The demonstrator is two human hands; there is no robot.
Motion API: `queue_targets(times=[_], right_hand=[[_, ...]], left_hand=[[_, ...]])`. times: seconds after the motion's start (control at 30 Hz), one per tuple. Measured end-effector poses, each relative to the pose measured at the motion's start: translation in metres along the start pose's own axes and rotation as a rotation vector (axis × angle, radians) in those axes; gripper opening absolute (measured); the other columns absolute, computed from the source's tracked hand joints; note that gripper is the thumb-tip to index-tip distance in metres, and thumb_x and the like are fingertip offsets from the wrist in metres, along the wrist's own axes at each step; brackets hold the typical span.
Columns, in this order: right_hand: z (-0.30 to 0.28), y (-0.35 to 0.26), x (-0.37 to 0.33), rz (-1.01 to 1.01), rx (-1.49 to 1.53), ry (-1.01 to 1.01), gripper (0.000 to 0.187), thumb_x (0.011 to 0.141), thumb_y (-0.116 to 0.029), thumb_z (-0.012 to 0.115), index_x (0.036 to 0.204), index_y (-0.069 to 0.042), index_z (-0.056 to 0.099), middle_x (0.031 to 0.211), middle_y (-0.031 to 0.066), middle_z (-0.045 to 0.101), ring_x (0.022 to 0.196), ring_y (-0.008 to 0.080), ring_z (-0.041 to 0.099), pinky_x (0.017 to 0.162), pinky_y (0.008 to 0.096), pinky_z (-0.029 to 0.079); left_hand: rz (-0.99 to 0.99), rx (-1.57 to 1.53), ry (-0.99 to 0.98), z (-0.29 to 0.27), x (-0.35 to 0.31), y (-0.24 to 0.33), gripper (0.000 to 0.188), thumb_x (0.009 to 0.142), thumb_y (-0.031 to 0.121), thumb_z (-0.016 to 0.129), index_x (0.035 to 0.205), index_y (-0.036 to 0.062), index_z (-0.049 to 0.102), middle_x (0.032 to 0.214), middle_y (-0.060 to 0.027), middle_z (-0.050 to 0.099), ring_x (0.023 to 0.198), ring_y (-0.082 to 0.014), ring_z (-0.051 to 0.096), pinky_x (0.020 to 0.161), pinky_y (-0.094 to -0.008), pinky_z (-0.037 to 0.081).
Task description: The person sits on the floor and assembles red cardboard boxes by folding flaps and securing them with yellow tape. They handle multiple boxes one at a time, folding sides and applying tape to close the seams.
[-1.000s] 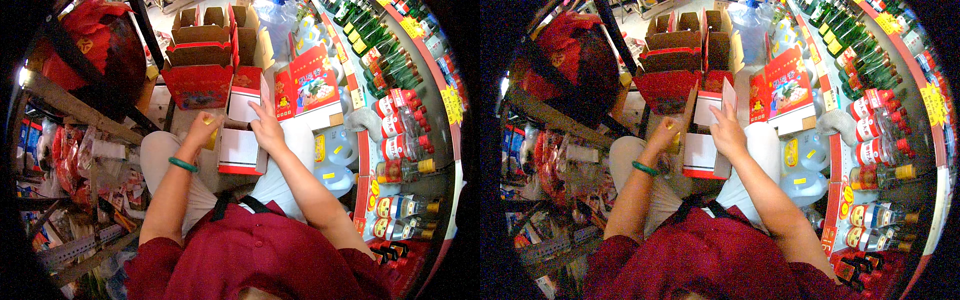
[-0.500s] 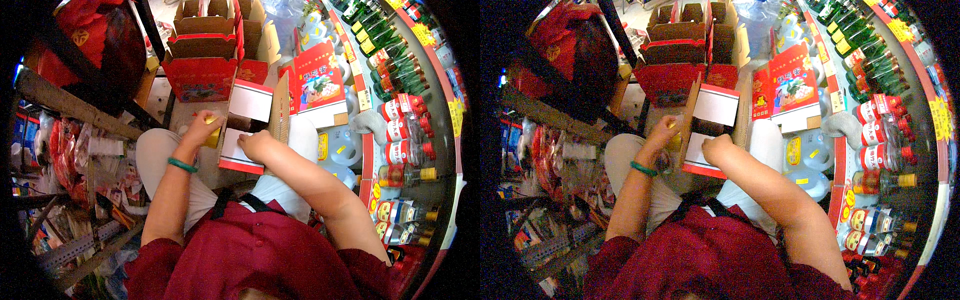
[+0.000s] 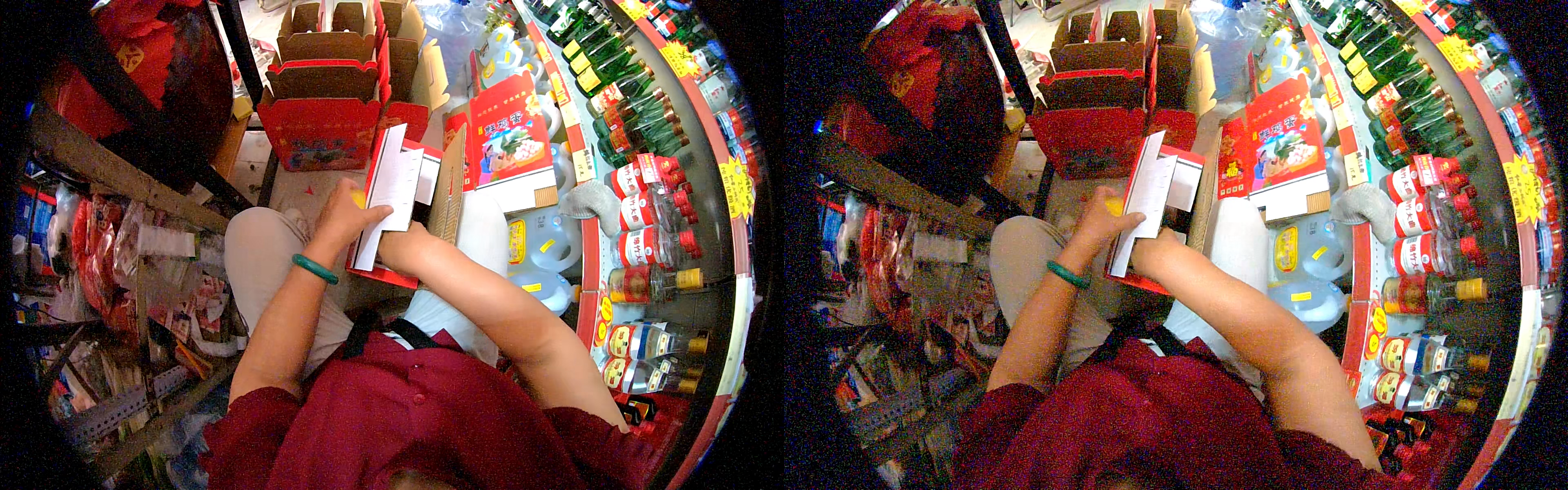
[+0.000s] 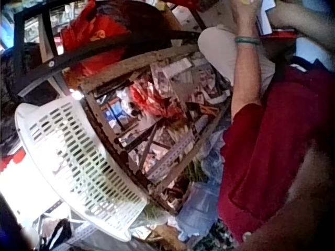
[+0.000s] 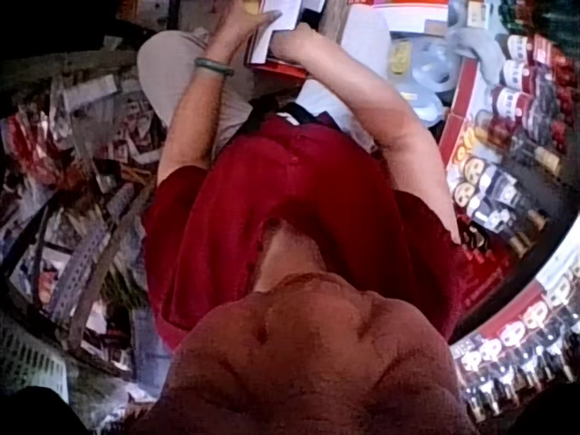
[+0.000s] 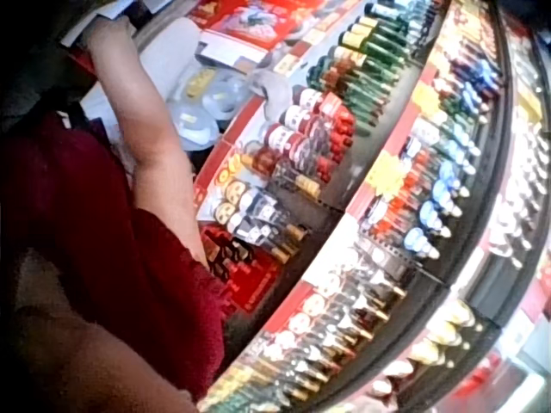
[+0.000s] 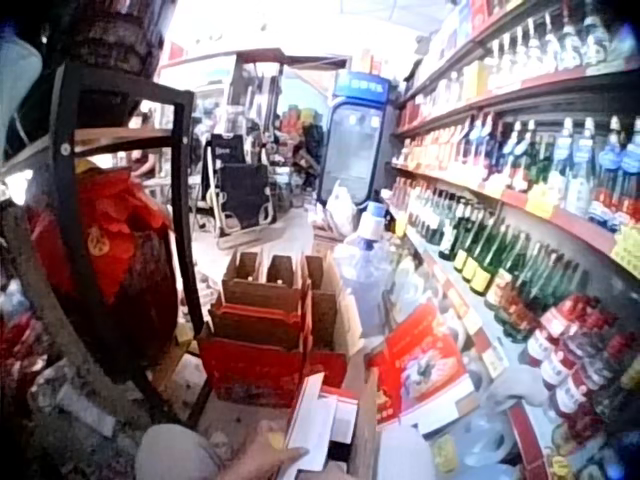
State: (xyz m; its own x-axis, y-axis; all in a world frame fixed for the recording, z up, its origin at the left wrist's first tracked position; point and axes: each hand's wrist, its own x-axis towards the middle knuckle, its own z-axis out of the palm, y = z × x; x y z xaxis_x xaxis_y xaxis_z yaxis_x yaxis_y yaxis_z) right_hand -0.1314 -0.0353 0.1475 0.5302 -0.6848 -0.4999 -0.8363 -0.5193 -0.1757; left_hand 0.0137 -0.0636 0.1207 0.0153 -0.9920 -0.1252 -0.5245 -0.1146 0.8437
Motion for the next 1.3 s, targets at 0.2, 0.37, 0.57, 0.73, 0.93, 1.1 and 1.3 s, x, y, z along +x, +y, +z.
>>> queue_targets(times=[0.2, 0.37, 0.57, 0.73, 0.93, 1.1, 1.3], right_hand=[[-0.069, 0.002, -0.083, -0.346, 0.252, 0.415, 0.022, 0.080, -0.018, 0.053, 0.095, -0.006, 0.063, 0.100, 0.0144, 0.061, 0.088, 0.0313, 0.059, 0.078, 0.0425, 0.048], [-0.045, 0.040, -0.085, 0.159, 0.450, 1.123, 0.035, 0.082, -0.012, 0.054, 0.113, 0.003, 0.052, 0.098, 0.0229, 0.058, 0.092, 0.0366, 0.056, 0.083, 0.0411, 0.044], [-0.028, 0.044, -0.063, 0.275, 0.747, 0.860, 0.044, 0.085, -0.020, 0.053, 0.119, 0.007, 0.046, 0.104, 0.0272, 0.056, 0.098, 0.0384, 0.056, 0.085, 0.0397, 0.044], [-0.029, 0.035, -0.045, 0.288, 0.851, 0.820, 0.047, 0.083, -0.023, 0.056, 0.119, 0.005, 0.047, 0.113, 0.0264, 0.053, 0.101, 0.0377, 0.055, 0.088, 0.0388, 0.043], [-0.028, 0.022, -0.029, 0.276, 0.527, 0.929, 0.050, 0.080, -0.025, 0.059, 0.120, 0.004, 0.047, 0.120, 0.0254, 0.049, 0.110, 0.0372, 0.049, 0.094, 0.0406, 0.039], [-0.034, 0.020, -0.029, 0.321, 0.698, 0.849, 0.049, 0.080, -0.023, 0.059, 0.119, 0.003, 0.046, 0.112, 0.0263, 0.052, 0.106, 0.0383, 0.050, 0.092, 0.0412, 0.039], [-0.009, 0.045, -0.016, 0.087, 1.109, 0.993, 0.043, 0.079, -0.016, 0.059, 0.116, 0.003, 0.044, 0.106, 0.0248, 0.054, 0.102, 0.0358, 0.052, 0.090, 0.0411, 0.040]], left_hand=[[-0.093, 0.059, 0.025, -0.003, -0.004, -0.001, 0.080, 0.056, 0.034, 0.083, 0.117, 0.0004, 0.043, 0.111, -0.0204, 0.056, 0.103, -0.0312, 0.055, 0.088, -0.0386, 0.044], [-0.084, 0.086, 0.050, -0.001, -0.008, 0.007, 0.072, 0.058, 0.043, 0.079, 0.109, 0.0013, 0.048, 0.109, -0.0213, 0.055, 0.102, -0.0348, 0.055, 0.084, -0.0413, 0.045], [-0.008, 0.188, 0.095, 0.002, -0.012, 0.012, 0.074, 0.057, 0.046, 0.079, 0.108, 0.0033, 0.047, 0.106, -0.0193, 0.056, 0.099, -0.0358, 0.056, 0.080, -0.0450, 0.046], [-0.021, 0.311, 0.119, 0.000, -0.015, 0.026, 0.072, 0.055, 0.046, 0.080, 0.105, 0.0050, 0.047, 0.104, -0.0189, 0.056, 0.096, -0.0354, 0.057, 0.075, -0.0469, 0.047], [-0.114, 0.273, 0.063, -0.005, -0.016, 0.035, 0.084, 0.054, 0.043, 0.082, 0.118, 0.0045, 0.044, 0.114, -0.0201, 0.054, 0.105, -0.0354, 0.054, 0.085, -0.0431, 0.045], [-0.085, 0.253, 0.082, -0.005, -0.016, 0.030, 0.082, 0.054, 0.042, 0.083, 0.117, 0.0053, 0.045, 0.113, -0.0185, 0.054, 0.104, -0.0344, 0.054, 0.084, -0.0426, 0.045], [0.036, 0.316, 0.139, -0.001, -0.021, 0.024, 0.076, 0.054, 0.045, 0.081, 0.110, 0.0076, 0.047, 0.102, -0.0162, 0.057, 0.092, -0.0347, 0.059, 0.072, -0.0444, 0.048]])
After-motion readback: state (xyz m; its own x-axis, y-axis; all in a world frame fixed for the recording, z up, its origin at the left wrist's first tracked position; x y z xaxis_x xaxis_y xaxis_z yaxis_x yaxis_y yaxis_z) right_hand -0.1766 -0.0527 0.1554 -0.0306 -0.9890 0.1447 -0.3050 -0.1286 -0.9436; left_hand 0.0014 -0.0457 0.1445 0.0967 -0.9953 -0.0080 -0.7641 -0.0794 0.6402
